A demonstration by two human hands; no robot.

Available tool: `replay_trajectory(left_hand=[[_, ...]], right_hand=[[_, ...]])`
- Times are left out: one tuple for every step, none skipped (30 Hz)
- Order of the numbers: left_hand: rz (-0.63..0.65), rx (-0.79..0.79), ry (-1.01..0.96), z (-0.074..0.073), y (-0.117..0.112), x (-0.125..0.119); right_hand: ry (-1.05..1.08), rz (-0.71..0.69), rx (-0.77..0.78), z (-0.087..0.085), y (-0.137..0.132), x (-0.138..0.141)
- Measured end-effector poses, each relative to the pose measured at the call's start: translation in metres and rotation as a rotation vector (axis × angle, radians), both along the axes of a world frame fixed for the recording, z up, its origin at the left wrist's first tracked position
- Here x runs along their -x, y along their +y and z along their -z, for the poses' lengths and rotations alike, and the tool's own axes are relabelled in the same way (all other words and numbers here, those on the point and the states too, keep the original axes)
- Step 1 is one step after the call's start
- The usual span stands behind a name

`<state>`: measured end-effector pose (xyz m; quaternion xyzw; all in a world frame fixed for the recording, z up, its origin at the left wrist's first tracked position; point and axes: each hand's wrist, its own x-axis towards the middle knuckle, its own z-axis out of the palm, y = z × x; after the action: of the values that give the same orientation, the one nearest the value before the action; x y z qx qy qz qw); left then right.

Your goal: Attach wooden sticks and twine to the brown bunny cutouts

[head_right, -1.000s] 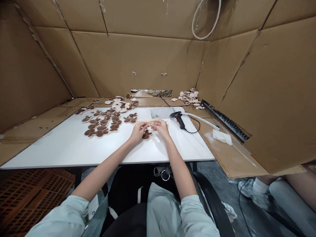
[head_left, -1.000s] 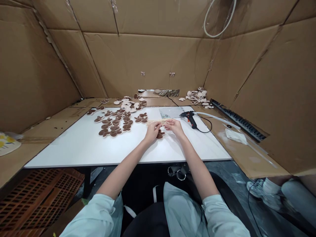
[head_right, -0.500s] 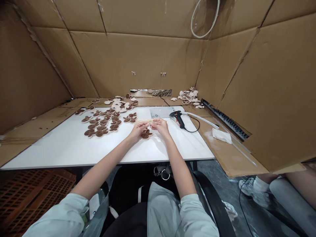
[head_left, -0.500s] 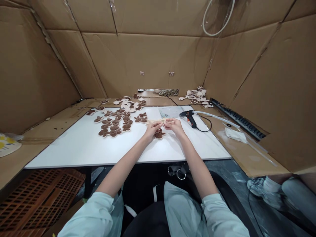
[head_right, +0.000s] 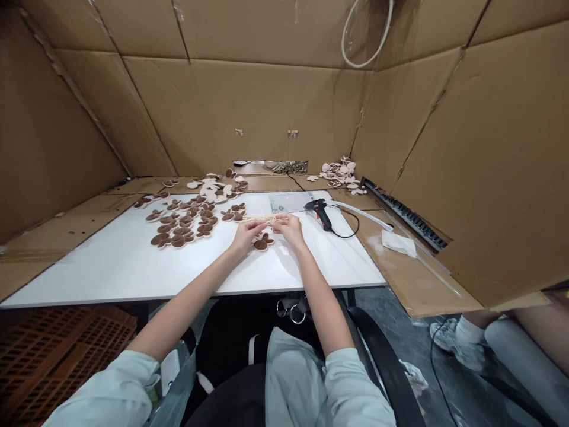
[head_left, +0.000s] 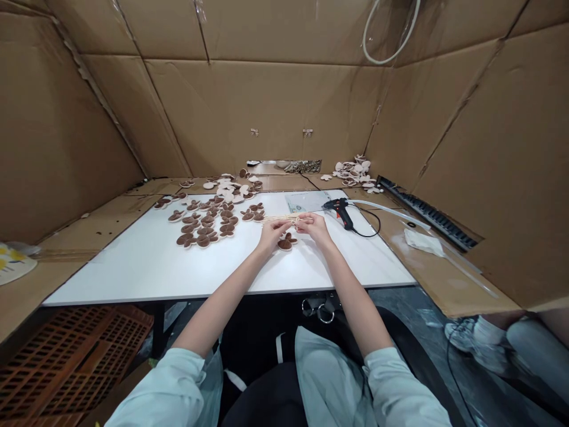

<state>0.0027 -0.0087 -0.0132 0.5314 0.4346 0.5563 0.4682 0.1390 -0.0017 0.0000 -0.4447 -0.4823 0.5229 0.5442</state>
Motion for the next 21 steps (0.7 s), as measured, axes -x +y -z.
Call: replay_trajectory(left_hand=[[0.012,-0.009,-0.006,0.000,0.000,0.000],[0.025,-0.012,-0.015,0.000,-0.001,-0.001],[0.039,-0.008,-0.027,0.000,-0.001,-0.001],[0.050,0.001,-0.039,0.000,-0.002,-0.002],[0.058,0.013,-0.049,0.000,-0.002,-0.002],[0.061,0.022,-0.053,0.000,-0.002,-0.003],[0.061,0.026,-0.050,0.000,-0.002,-0.003],[0.059,0.023,-0.044,0.000,-0.002,-0.004],[0.054,0.017,-0.034,0.000,-0.002,-0.004],[0.043,0.005,-0.019,0.000,-0.002,-0.004],[0.019,-0.015,0.004,0.000,-0.002,-0.003],[-0.019,-0.040,0.038,-0.001,-0.003,-0.003],[-0.063,-0.069,0.082,-0.001,-0.004,-0.003],[-0.107,-0.099,0.135,-0.002,-0.005,-0.003],[-0.143,-0.126,0.192,-0.002,-0.006,-0.002],[-0.167,-0.147,0.245,-0.003,-0.007,-0.002],[-0.175,-0.161,0.290,-0.004,-0.008,-0.002],[-0.171,-0.170,0.323,-0.004,-0.009,-0.002],[-0.167,-0.176,0.345,-0.005,-0.010,-0.002],[-0.163,-0.180,0.358,-0.005,-0.011,-0.001],[-0.163,-0.183,0.363,-0.005,-0.012,-0.001]], right_hand=[[-0.001,0.001,0.001,0.000,0.000,0.000],[-0.002,0.000,0.003,0.000,0.000,0.000],[-0.001,0.000,0.005,-0.001,-0.001,0.000],[0.000,0.002,0.009,-0.001,-0.001,0.000],[0.001,0.006,0.015,-0.001,0.000,0.001],[0.001,0.010,0.019,-0.001,0.000,0.001],[0.002,0.011,0.020,-0.001,0.000,0.001],[0.002,0.012,0.020,-0.001,0.000,0.001],[0.002,0.013,0.020,-0.001,0.000,0.001],[0.001,0.012,0.020,-0.001,0.000,0.001],[-0.001,0.012,0.021,-0.001,0.000,0.002],[-0.002,0.011,0.023,-0.001,0.000,0.002],[-0.003,0.010,0.023,-0.001,0.000,0.002],[-0.005,0.011,0.022,-0.001,0.000,0.002],[-0.007,0.011,0.019,-0.001,0.000,0.002],[-0.009,0.010,0.013,-0.001,-0.001,0.002],[-0.011,0.009,0.007,-0.001,-0.001,0.002],[-0.012,0.007,0.002,0.000,-0.001,0.001],[-0.014,0.004,-0.002,0.000,-0.001,0.001],[-0.016,0.000,-0.005,0.000,-0.001,0.001],[-0.017,-0.003,-0.008,0.001,0.000,0.001]])
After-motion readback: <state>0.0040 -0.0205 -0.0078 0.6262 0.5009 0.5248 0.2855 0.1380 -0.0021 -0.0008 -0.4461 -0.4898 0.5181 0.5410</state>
